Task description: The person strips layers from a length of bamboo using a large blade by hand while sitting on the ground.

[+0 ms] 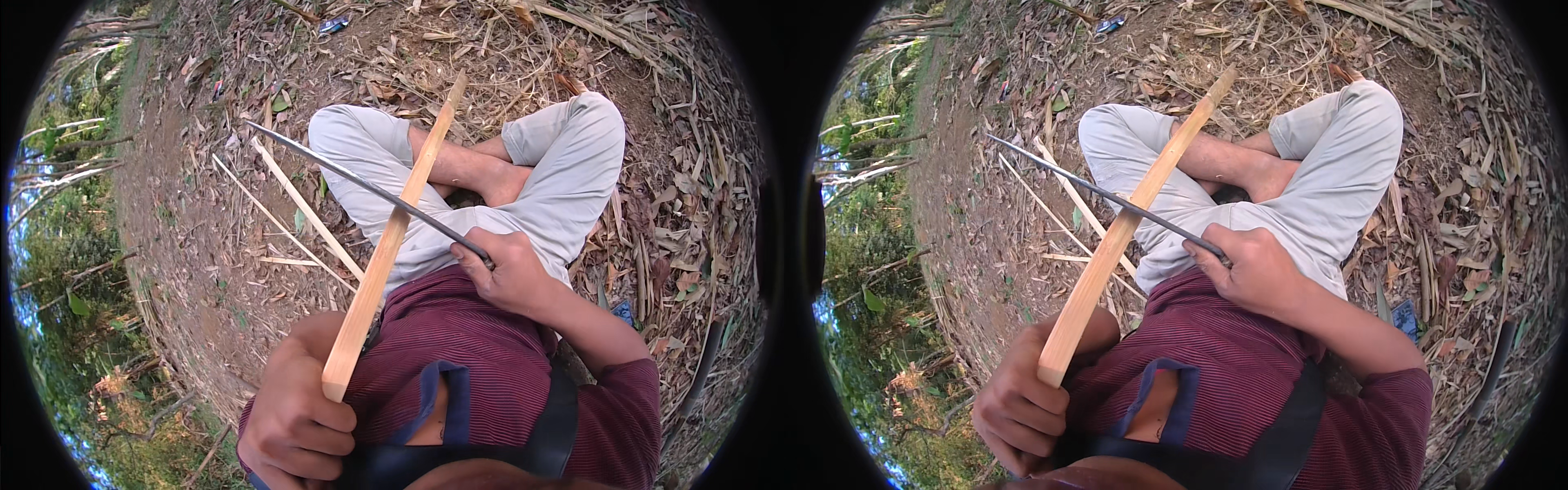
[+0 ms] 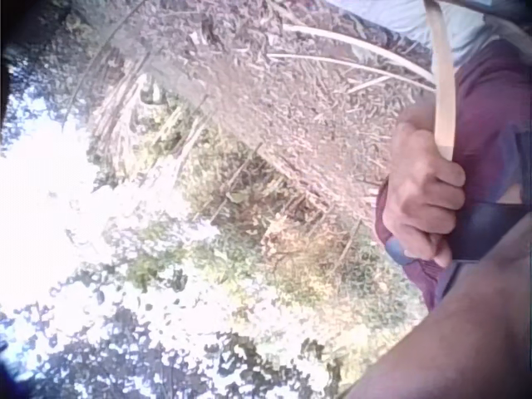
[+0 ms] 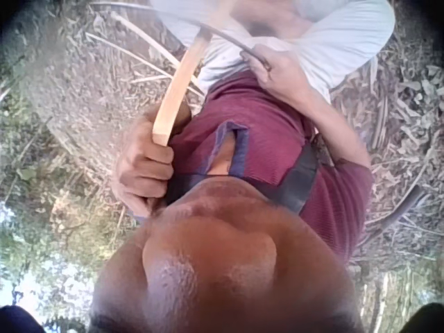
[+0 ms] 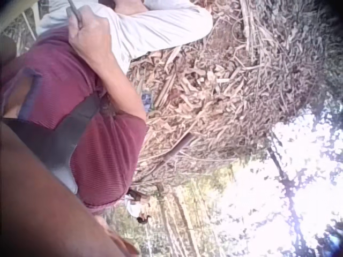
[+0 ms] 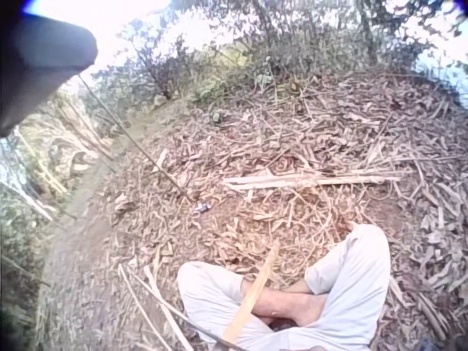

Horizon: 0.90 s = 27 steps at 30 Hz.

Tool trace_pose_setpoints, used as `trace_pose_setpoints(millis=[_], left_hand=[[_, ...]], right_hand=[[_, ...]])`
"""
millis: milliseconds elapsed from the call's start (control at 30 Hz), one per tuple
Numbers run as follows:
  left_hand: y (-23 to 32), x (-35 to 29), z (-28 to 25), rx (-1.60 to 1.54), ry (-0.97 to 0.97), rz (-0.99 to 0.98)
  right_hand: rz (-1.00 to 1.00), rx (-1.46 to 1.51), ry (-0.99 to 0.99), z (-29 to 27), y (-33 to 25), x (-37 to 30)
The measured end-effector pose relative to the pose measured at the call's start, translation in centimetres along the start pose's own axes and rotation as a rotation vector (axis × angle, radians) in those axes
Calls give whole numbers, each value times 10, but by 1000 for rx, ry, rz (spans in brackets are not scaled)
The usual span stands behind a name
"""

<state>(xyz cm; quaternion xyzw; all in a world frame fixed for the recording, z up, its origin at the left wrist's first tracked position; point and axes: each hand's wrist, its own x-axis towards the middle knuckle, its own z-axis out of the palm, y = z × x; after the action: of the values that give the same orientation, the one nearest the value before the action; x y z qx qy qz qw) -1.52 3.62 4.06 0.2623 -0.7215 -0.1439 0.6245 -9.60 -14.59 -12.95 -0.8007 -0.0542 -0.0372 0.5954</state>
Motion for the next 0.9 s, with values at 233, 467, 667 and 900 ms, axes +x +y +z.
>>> trace_pose_setpoints(millis=[233,467,667,900], left_hand=[[3,-5,0,158,45,70],[-6,-10,2,-5,-30,80],[7,-5,11,51,-3,-24],[6,1,13,54,36,23]], right_hand=[[-249,-11,-77,3,-23,0],[-222,47,-86,-3,-42,-3],[365,-4,-8,-5,19,14],[-309,-2,-79,2,-18,4]])
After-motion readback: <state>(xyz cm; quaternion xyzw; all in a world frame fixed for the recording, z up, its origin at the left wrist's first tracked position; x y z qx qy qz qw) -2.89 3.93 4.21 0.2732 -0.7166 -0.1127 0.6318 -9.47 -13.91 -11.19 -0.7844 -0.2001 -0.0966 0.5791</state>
